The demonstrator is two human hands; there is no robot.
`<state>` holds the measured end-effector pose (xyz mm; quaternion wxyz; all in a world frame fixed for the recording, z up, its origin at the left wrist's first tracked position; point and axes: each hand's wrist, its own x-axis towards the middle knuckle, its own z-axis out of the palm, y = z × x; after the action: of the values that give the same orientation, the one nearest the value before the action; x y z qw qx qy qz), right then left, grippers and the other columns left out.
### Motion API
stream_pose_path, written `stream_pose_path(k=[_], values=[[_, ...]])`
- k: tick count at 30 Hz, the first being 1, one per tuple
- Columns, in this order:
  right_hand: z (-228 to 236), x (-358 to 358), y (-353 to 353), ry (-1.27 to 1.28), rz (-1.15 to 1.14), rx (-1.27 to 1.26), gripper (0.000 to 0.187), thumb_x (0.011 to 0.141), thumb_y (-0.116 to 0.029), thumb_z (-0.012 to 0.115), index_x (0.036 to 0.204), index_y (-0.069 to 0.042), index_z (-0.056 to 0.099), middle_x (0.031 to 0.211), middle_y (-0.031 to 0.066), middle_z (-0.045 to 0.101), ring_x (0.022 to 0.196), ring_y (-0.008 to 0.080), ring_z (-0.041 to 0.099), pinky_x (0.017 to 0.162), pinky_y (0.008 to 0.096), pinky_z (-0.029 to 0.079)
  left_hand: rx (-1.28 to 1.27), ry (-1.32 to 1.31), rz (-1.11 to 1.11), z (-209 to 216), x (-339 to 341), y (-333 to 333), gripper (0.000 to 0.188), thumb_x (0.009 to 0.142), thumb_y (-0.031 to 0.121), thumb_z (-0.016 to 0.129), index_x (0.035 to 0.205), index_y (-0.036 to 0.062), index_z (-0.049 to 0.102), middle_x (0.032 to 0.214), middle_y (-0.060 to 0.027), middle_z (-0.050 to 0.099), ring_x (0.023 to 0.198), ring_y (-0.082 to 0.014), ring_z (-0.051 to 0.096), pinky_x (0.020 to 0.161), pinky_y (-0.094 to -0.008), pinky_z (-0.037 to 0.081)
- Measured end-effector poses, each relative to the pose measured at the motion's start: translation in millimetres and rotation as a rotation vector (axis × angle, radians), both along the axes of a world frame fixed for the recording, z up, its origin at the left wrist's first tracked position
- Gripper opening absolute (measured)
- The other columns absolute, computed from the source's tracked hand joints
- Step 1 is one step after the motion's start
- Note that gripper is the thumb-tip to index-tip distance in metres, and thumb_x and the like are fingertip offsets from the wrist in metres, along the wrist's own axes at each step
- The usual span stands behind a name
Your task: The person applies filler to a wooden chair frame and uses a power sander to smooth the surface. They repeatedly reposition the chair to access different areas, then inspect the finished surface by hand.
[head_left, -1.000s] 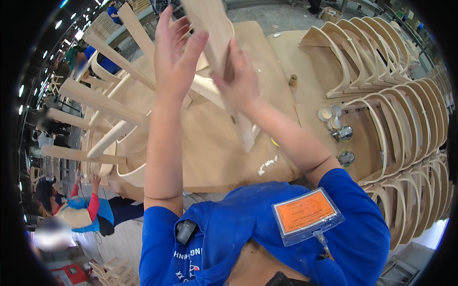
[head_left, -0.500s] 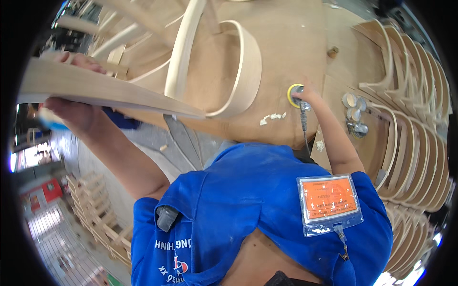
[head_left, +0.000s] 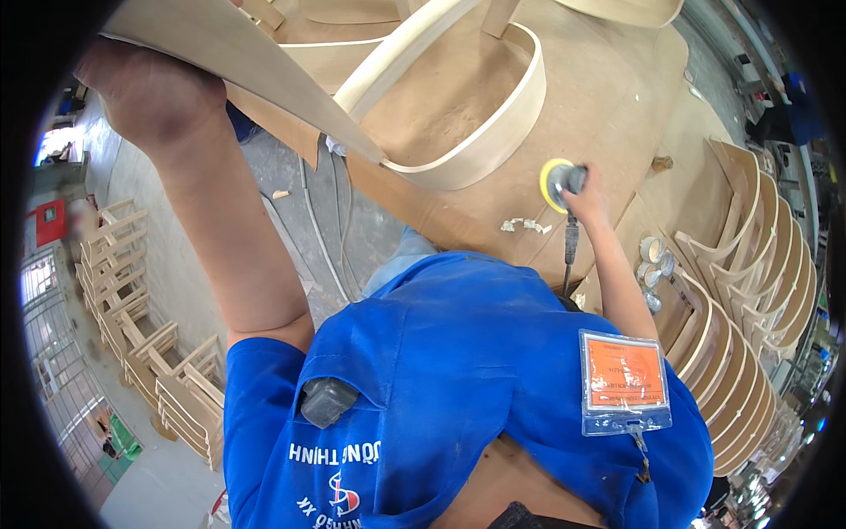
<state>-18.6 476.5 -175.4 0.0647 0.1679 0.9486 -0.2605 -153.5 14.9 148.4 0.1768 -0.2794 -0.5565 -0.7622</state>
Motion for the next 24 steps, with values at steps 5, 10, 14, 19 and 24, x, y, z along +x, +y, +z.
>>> stream_pose_path(k=[5, 10, 14, 19, 24], values=[[72.7, -48.1, -120.2, -0.077, 0.488, 0.033, 0.060, 0.069, -0.004, 0.066, 0.125, -0.006, 0.045, 0.126, 0.0202, 0.045, 0.109, 0.0381, 0.053, 0.090, 0.0420, 0.047, -0.027, 0.021, 0.075, -6.5, 2.6, 1.8, 0.087, 0.088, 0.071, 0.019, 0.093, -0.0054, 0.060, 0.077, -0.0148, 0.053, 0.069, -0.0265, 0.050, 0.065, -0.0365, 0.043], [64.2, -81.4, -242.5, -0.322, 0.910, 0.234, 0.050, 0.081, -0.007, 0.057, 0.128, -0.002, 0.043, 0.128, 0.0239, 0.043, 0.106, 0.0379, 0.059, 0.085, 0.0405, 0.050, -0.169, 0.078, 0.030, -2.2, 6.5, 3.0, 0.089, 0.085, 0.075, 0.018, 0.093, -0.0042, 0.058, 0.078, -0.0161, 0.053, 0.072, -0.0260, 0.051, 0.065, -0.0355, 0.042], [42.6, -81.0, -273.0, -0.241, 0.860, 0.019, 0.037, 0.083, -0.009, 0.051, 0.120, -0.005, 0.048, 0.123, 0.0231, 0.047, 0.098, 0.0375, 0.061, 0.083, 0.0443, 0.050, -0.024, -0.025, 0.092, -1.9, 11.2, -1.3, 0.093, 0.080, 0.081, 0.021, 0.096, -0.0034, 0.057, 0.078, -0.0167, 0.053, 0.071, -0.0251, 0.050, 0.065, -0.0342, 0.042], [44.6, -104.3, -249.3, -0.316, 0.900, 0.103, 0.041, 0.086, -0.014, 0.049, 0.126, -0.004, 0.046, 0.129, 0.0241, 0.044, 0.107, 0.0388, 0.057, 0.091, 0.0421, 0.047, -0.093, -0.027, 0.046, -3.6, 12.3, -6.8, 0.097, 0.077, 0.084, 0.022, 0.096, -0.0039, 0.058, 0.078, -0.0170, 0.053, 0.070, -0.0247, 0.049, 0.064, -0.0339, 0.041], [68.3, -129.2, -175.4, -0.283, 0.786, 0.235, 0.036, 0.086, -0.016, 0.050, 0.122, -0.008, 0.050, 0.124, 0.0249, 0.046, 0.105, 0.0396, 0.058, 0.090, 0.0438, 0.048, -0.083, -0.020, 0.045, -2.5, 10.6, -5.0, 0.101, 0.074, 0.086, 0.022, 0.096, -0.0054, 0.058, 0.077, -0.0171, 0.052, 0.070, -0.0243, 0.049, 0.064, -0.0336, 0.040]])
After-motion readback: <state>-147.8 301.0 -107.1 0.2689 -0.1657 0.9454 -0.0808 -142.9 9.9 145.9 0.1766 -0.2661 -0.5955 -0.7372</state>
